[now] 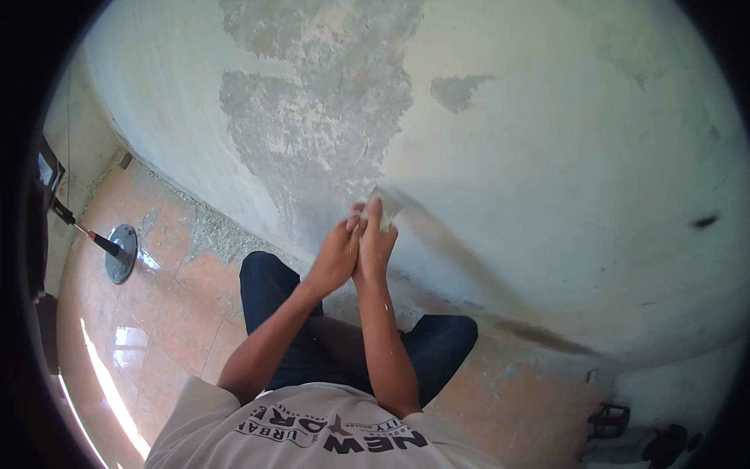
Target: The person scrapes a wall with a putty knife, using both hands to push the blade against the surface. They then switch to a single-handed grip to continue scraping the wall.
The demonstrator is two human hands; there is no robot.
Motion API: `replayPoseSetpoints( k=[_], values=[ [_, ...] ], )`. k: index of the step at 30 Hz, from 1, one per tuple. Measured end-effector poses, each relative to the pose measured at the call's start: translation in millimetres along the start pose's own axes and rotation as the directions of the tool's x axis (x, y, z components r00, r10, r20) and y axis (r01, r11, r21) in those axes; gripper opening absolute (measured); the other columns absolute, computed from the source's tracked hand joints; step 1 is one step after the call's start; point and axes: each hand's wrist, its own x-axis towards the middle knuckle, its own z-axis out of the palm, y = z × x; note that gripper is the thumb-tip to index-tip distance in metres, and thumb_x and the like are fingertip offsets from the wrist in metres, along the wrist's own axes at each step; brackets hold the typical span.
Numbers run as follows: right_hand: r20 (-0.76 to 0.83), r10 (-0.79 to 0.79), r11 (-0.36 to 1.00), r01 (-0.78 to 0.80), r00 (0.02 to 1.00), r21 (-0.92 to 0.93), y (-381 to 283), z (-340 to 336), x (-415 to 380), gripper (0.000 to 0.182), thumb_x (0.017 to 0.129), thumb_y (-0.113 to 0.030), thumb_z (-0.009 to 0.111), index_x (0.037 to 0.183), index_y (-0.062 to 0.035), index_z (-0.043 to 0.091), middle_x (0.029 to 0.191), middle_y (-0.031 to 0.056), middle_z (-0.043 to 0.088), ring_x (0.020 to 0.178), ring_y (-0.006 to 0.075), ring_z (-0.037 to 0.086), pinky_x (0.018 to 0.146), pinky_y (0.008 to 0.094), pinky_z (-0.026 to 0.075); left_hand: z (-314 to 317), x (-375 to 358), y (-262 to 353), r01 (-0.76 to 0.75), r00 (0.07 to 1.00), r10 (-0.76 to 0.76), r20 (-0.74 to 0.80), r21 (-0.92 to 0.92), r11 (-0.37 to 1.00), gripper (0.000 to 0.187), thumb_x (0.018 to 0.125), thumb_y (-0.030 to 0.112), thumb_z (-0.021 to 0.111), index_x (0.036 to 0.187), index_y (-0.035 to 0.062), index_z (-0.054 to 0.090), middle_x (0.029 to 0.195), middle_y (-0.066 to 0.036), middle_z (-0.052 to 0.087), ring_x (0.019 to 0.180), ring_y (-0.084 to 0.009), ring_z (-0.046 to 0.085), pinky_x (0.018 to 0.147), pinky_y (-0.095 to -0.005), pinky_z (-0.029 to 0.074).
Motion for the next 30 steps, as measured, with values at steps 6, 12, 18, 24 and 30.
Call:
replayPoseSetpoints(
  k=[6,12,18,24,30],
  values=[
    [-0.103,0.339,0.896,-0.354,0.935,-0.267,76.6,-110.0,-6.7,0.065,0.102,-0.061,0.07,0.117,0.0023,0.07,0.087,0.0045,0.067,0.074,0.0157,0.069,0.066,0.0309,0.058,57.6,-61.0,-115.0,0.85,0.521,-0.61,0.597,-0.427,0.308,0.047,0.118,0.05,0.04,0.102,0.0102,0.06,0.058,0.004,0.037,0.04,-0.0049,0.031,0.035,-0.0216,0.028],
    [-0.27,0.445,0.718,-0.52,0.854,-0.462,70.0,-187.1,-3.0,0.115,0.086,-0.092,0.059,0.154,0.0007,0.053,0.128,0.0223,0.068,0.132,0.0299,0.059,0.119,0.046,0.036,109.5,-88.6,-187.7,0.753,0.153,-0.268,0.951,-0.288,-0.592,0.114,0.093,0.094,0.008,0.134,-0.0016,0.056,0.079,-0.003,0.053,0.05,-0.0075,0.034,0.037,-0.0201,0.032],
    [-0.226,0.469,0.599,-0.496,0.854,-0.628,87.8,-243.5,5.4,0.105,0.098,-0.09,0.037,0.168,-0.0126,0.042,0.175,0.0265,0.028,0.161,0.0397,0.028,0.124,0.0665,0.022,111.2,-110.0,-166.7,0.924,0.177,-0.59,0.788,-0.339,-0.176,0.113,0.09,0.1,0.018,0.142,0.0048,0.05,0.091,-0.009,0.06,0.053,-0.0118,0.041,0.041,-0.0253,0.039],
    [-0.002,-0.034,0.37,0.011,0.999,-0.929,129.2,-278.3,5.9,0.063,0.11,-0.044,0.061,0.16,-0.0073,0.051,0.17,0.0242,0.039,0.154,0.044,0.042,0.119,0.0488,0.042,105.1,-113.8,-149.6,0.916,0.373,-0.652,0.66,-0.148,0.374,0.091,0.105,0.079,0.032,0.161,0.0075,0.024,0.099,-0.015,0.064,0.053,-0.017,0.048,0.05,-0.0348,0.048],
    [-0.053,-0.332,0.456,0.111,0.942,-0.883,86.2,-232.0,-37.8,0.054,0.104,-0.013,0.066,0.157,-0.0109,0.054,0.16,0.0254,0.045,0.149,0.0461,0.044,0.122,0.0534,0.039,98.9,-114.1,-118.5,0.865,0.481,-0.664,0.573,-0.184,0.468,0.099,0.106,0.078,0.03,0.168,0.0183,-0.018,0.104,-0.021,0.065,0.051,-0.0192,0.052,0.044,-0.0339,0.044]
  ],
)
